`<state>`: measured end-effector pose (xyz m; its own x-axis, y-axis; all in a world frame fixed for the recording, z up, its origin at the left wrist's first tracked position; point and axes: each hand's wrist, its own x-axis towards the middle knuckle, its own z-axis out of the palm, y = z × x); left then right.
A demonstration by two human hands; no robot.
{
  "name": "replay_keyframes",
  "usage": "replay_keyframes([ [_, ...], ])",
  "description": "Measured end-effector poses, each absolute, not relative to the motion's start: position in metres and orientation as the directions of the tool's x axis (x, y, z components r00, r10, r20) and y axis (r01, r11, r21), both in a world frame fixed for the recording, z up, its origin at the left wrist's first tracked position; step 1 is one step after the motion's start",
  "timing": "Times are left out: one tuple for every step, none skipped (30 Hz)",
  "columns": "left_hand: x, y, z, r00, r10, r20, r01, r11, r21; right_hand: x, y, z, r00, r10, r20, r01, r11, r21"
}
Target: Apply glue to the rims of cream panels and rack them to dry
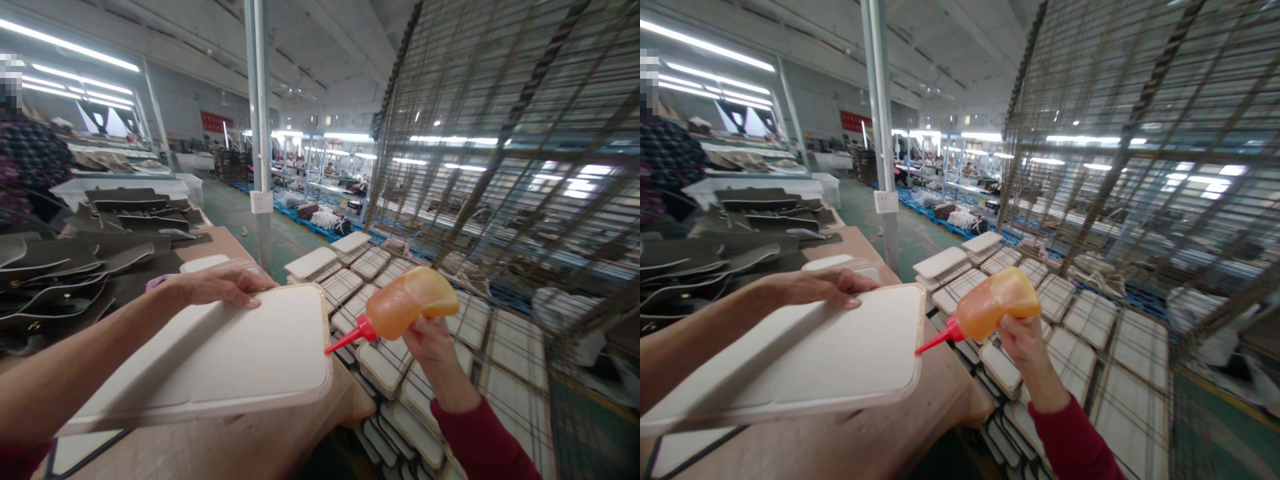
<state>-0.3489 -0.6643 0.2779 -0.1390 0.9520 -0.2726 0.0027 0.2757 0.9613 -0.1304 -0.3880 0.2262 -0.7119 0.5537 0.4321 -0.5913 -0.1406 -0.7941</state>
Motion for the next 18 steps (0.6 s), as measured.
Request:
replay_keyframes([
  [-0.3491, -0.6646, 0.2775, -0.122, 0.955, -0.27, 0.015, 0.274, 0.962, -0.1305, -0.3883, 0.226, -0.71, 0.557, 0.43, -0.591, -0.139, -0.795],
  [-0.3492, -0.6648, 0.2772, -0.107, 0.958, -0.265, 0.027, 0.269, 0.963, -0.1305, -0.3887, 0.2259, -0.709, 0.561, 0.427, -0.588, -0.137, -0.797],
  [-0.3495, -0.665, 0.2768, -0.095, 0.961, -0.258, 0.036, 0.263, 0.964, -0.1305, -0.3893, 0.2258, -0.709, 0.564, 0.423, -0.585, -0.136, -0.799],
  [-0.35, -0.6653, 0.2763, -0.088, 0.963, -0.253, 0.044, 0.258, 0.965, -0.1305, -0.39, 0.2257, -0.71, 0.565, 0.42, -0.582, -0.136, -0.802],
  [-0.3506, -0.6655, 0.2756, -0.083, 0.965, -0.249, 0.049, 0.253, 0.966, -0.1304, -0.3907, 0.2256, -0.713, 0.564, 0.417, -0.577, -0.135, -0.805],
  [-0.3514, -0.6658, 0.2749, -0.08, 0.966, -0.245, 0.053, 0.249, 0.967, -0.1302, -0.3915, 0.2256, -0.716, 0.561, 0.415, -0.574, -0.134, -0.808],
  [-0.3522, -0.6661, 0.2741, -0.077, 0.967, -0.241, 0.055, 0.246, 0.968, -0.1299, -0.3923, 0.2257, -0.718, 0.558, 0.417, -0.573, -0.132, -0.809],
  [-0.3529, -0.6664, 0.2733, -0.076, 0.968, -0.238, 0.056, 0.242, 0.969, -0.1295, -0.3929, 0.2258, -0.719, 0.553, 0.42, -0.573, -0.13, -0.809],
  [-0.3534, -0.6668, 0.2726, -0.077, 0.97, -0.231, 0.056, 0.236, 0.97, -0.1291, -0.3935, 0.2259, -0.72, 0.551, 0.423, -0.574, -0.129, -0.809],
  [-0.3537, -0.6672, 0.272, -0.078, 0.972, -0.224, 0.055, 0.228, 0.972, -0.1288, -0.3939, 0.2259, -0.72, 0.55, 0.424, -0.574, -0.128, -0.809],
  [-0.3536, -0.6676, 0.2715, -0.073, 0.973, -0.217, 0.053, 0.221, 0.974, -0.1285, -0.3942, 0.2258, -0.719, 0.552, 0.422, -0.573, -0.128, -0.809],
  [-0.3531, -0.6681, 0.2712, -0.072, 0.975, -0.212, 0.047, 0.215, 0.975, -0.1283, -0.3944, 0.2256, -0.716, 0.558, 0.419, -0.574, -0.129, -0.809],
  [-0.3524, -0.6685, 0.271, -0.074, 0.975, -0.209, 0.04, 0.212, 0.976, -0.1283, -0.3944, 0.2253, -0.711, 0.567, 0.416, -0.575, -0.129, -0.808],
  [-0.3515, -0.669, 0.2709, -0.078, 0.975, -0.209, 0.03, 0.212, 0.977, -0.1284, -0.3944, 0.2248, -0.704, 0.577, 0.413, -0.578, -0.128, -0.806],
  [-0.3506, -0.6694, 0.2707, -0.084, 0.974, -0.212, 0.019, 0.214, 0.977, -0.1286, -0.3943, 0.2243, -0.697, 0.587, 0.412, -0.581, -0.125, -0.804],
  [-0.3499, -0.6699, 0.2704, -0.094, 0.972, -0.216, 0.007, 0.218, 0.976, -0.1288, -0.3941, 0.2238, -0.69, 0.595, 0.412, -0.584, -0.121, -0.803],
  [-0.3495, -0.6705, 0.2699, -0.105, 0.97, -0.221, -0.005, 0.221, 0.975, -0.1291, -0.394, 0.2232, -0.685, 0.6, 0.414, -0.587, -0.117, -0.801],
  [-0.3495, -0.6711, 0.2689, -0.114, 0.967, -0.227, -0.019, 0.226, 0.974, -0.1294, -0.3939, 0.2227, -0.682, 0.602, 0.416, -0.588, -0.112, -0.801],
])
